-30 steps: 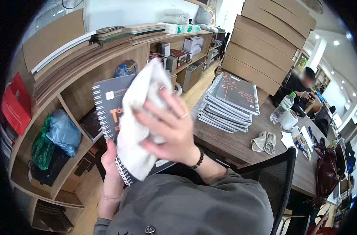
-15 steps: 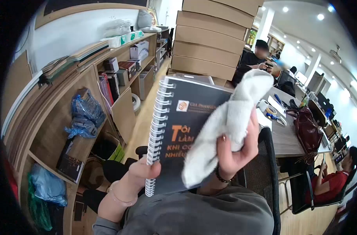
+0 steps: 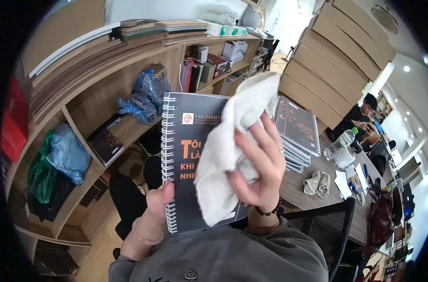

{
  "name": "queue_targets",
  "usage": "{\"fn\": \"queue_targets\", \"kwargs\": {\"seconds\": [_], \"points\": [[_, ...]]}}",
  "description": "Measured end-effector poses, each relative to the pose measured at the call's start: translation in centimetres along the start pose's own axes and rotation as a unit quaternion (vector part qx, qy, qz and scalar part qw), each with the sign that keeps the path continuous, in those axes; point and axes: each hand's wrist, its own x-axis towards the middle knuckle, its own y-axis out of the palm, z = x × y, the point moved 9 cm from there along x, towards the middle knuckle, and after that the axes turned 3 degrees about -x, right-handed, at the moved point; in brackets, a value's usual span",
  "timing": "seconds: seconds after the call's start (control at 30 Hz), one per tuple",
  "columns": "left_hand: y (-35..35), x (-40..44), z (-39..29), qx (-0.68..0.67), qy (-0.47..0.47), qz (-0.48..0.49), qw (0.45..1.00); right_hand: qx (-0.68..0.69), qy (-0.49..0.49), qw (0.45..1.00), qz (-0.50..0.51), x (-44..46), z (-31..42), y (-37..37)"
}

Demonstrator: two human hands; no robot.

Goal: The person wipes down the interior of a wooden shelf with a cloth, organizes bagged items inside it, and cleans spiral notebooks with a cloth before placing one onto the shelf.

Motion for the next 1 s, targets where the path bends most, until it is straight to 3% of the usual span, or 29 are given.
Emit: {"fn": "queue_targets", "kwargs": {"seconds": [0.07,0.13,0.2,0.27,0.37,0.43,0.5,0.53,0.67,0.77,0.8,0.83,0.9,0.93,1.0], "points": [[0.4,-0.1,-0.9,-0.031,0.015,-0.050,0.998,0.011,-0.098,0.991,0.092,-0.4,2.7,1.8],[-0.1,0.5,-1.3,-0.042,0.026,-0.082,0.995,0.030,-0.125,0.983,0.130,-0.7,2.9,2.8],[-0.9,1.0,-2.2,0.002,0.054,-0.035,0.998,0.072,-0.184,0.959,0.204,-1.5,3.6,4.8],[-3.3,-1.2,-2.9,0.048,0.081,-0.053,0.994,0.005,-0.053,0.993,0.106,0.5,-0.6,5.1],[-5.6,-2.9,-3.5,-0.027,0.073,-0.066,0.995,0.065,-0.026,0.993,0.100,1.0,0.1,8.7],[-5.9,-3.9,-4.8,-0.042,0.069,-0.170,0.982,0.096,-0.023,0.991,0.094,0.9,1.0,10.3],[-6.5,-4.8,-5.8,-0.037,0.080,-0.227,0.970,0.244,-0.211,0.919,0.225,-1.7,6.0,13.0],[-7.2,-5.2,-6.2,-0.009,0.089,-0.252,0.964,0.256,-0.220,0.916,0.217,-1.2,5.8,13.9],[-7.6,-4.3,-7.7,0.070,0.110,-0.290,0.948,0.190,-0.172,0.953,0.159,1.5,1.6,16.4],[-7.6,-3.2,-8.7,0.114,0.151,-0.282,0.940,0.272,0.060,0.951,0.135,3.7,-3.7,18.3],[-8.3,-3.6,-8.5,0.103,0.149,-0.260,0.948,0.272,0.056,0.951,0.133,3.9,-3.3,18.6],[-8.9,-4.2,-8.8,0.095,0.151,-0.241,0.954,0.380,0.148,0.907,0.104,3.6,-3.7,19.0],[-9.3,-5.0,-9.9,0.098,0.160,-0.230,0.955,0.574,0.323,0.750,0.051,1.5,-3.9,20.6],[-9.4,-5.4,-10.4,0.074,0.162,-0.256,0.950,0.583,0.319,0.745,0.055,0.7,-4.1,20.9],[-9.7,-6.0,-11.5,0.027,0.167,-0.303,0.938,0.665,0.416,0.554,0.279,-3.8,-3.6,25.6]]}}
